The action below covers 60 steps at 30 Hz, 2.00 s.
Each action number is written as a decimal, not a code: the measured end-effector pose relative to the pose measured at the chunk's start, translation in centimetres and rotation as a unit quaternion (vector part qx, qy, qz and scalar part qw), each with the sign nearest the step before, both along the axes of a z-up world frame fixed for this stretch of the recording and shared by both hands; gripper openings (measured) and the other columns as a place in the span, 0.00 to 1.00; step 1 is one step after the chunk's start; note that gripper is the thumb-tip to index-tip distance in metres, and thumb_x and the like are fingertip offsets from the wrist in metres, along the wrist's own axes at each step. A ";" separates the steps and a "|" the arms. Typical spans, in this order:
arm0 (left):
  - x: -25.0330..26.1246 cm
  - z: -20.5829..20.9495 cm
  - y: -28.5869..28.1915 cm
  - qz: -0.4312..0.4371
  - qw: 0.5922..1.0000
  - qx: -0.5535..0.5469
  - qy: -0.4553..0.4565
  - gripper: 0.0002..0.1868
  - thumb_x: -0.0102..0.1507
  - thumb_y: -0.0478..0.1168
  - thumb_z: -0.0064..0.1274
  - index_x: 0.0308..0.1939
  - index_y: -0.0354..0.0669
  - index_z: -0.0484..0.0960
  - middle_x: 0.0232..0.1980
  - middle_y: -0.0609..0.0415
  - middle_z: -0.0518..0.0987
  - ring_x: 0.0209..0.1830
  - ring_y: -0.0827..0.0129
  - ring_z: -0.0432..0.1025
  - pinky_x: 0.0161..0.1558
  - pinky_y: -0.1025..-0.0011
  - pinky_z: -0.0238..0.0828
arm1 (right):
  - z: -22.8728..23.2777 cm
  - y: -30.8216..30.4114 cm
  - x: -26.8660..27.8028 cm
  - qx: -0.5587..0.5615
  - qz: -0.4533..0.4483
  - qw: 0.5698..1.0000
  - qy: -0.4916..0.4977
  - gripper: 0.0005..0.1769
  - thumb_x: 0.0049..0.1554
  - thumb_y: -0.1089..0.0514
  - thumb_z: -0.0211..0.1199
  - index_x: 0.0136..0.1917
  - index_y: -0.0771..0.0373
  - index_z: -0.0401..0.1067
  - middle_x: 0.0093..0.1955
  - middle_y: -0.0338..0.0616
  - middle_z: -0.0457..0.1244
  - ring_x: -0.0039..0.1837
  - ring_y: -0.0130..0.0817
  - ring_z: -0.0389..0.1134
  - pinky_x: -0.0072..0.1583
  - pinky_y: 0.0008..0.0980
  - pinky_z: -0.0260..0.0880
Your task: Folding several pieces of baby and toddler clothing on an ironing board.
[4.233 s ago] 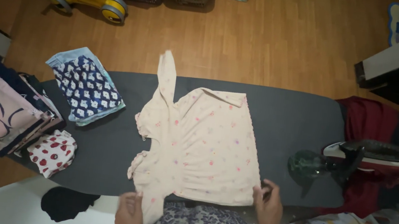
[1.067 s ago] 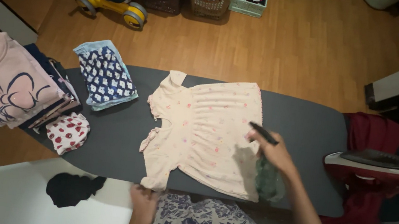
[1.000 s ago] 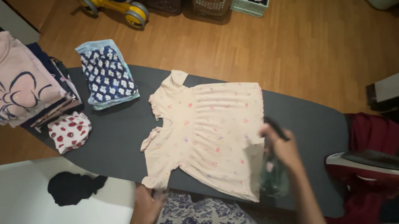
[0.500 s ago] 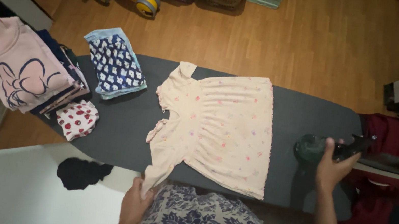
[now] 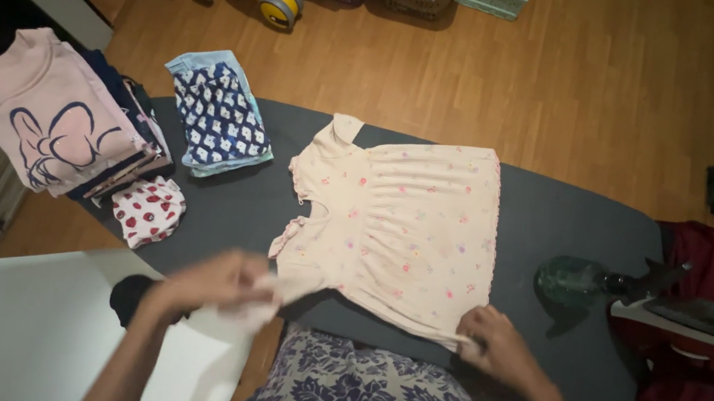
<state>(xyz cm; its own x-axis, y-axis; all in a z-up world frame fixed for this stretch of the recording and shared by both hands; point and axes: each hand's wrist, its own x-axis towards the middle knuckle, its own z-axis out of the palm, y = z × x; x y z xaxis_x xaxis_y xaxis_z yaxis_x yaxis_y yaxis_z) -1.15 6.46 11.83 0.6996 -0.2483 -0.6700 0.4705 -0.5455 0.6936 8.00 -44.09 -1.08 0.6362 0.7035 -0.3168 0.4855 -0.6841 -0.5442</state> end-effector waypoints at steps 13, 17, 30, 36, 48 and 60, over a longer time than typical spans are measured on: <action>6.7 -17.2 -2.8 0.421 0.832 0.132 -0.336 0.36 0.63 0.59 0.60 0.63 0.36 0.71 0.53 0.47 0.75 0.53 0.61 0.72 0.54 0.64 0.72 | -6.5 1.6 12.7 0.203 -0.428 0.858 0.201 0.26 0.63 0.52 0.62 0.70 0.64 0.63 0.53 0.45 0.68 0.53 0.33 0.66 0.54 0.33 0.67; 2.4 -14.7 -5.5 0.414 0.842 0.192 -0.287 0.28 0.59 0.56 0.66 0.51 0.40 0.79 0.52 0.45 0.75 0.54 0.58 0.70 0.57 0.62 0.68 | -6.2 2.0 11.1 0.313 -0.378 0.848 0.201 0.40 0.53 0.65 0.66 0.74 0.61 0.50 0.52 0.51 0.70 0.53 0.33 0.71 0.51 0.33 0.74; -0.3 -13.7 -1.5 0.246 0.862 0.275 -0.348 0.11 0.60 0.44 0.61 0.42 0.46 0.89 0.46 0.54 0.79 0.51 0.57 0.69 0.52 0.61 0.65 | -4.0 -0.1 7.8 0.141 -0.251 0.955 0.071 0.31 0.56 0.63 0.68 0.72 0.49 0.70 0.65 0.41 0.69 0.45 0.29 0.64 0.51 0.28 0.70; 1.0 -9.4 -4.4 0.280 0.865 0.228 -0.349 0.26 0.56 0.47 0.65 0.55 0.41 0.82 0.46 0.51 0.77 0.51 0.56 0.69 0.51 0.58 0.64 | -5.6 0.2 8.3 0.183 -0.267 0.945 -0.039 0.28 0.57 0.55 0.69 0.71 0.51 0.73 0.53 0.46 0.66 0.49 0.32 0.63 0.54 0.31 0.68; 9.5 -13.9 -10.4 0.103 0.809 0.212 -0.539 0.11 0.59 0.39 0.61 0.45 0.45 0.82 0.50 0.52 0.74 0.53 0.57 0.68 0.51 0.58 0.61 | -0.9 6.1 12.3 0.076 -0.249 0.922 -0.285 0.10 0.57 0.52 0.68 0.50 0.56 0.77 0.69 0.50 0.60 0.73 0.51 0.55 0.69 0.55 0.51; 2.4 -13.9 -11.4 0.053 0.807 0.147 -0.569 0.09 0.65 0.40 0.56 0.47 0.43 0.79 0.47 0.51 0.78 0.51 0.58 0.71 0.55 0.54 0.62 | -3.0 13.3 5.2 -0.001 -0.109 0.959 -0.263 0.38 0.58 0.43 0.59 0.77 0.55 0.59 0.82 0.56 0.46 0.82 0.52 0.41 0.73 0.66 0.32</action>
<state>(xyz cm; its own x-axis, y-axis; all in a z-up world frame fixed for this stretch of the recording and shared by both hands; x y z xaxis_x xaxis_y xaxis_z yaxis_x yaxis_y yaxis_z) 1.25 -4.99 -2.04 0.9102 -0.0939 0.4033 -0.3257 -0.7638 0.5572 13.23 -30.77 -4.06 0.8404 0.5350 0.0864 0.5373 -0.8018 -0.2616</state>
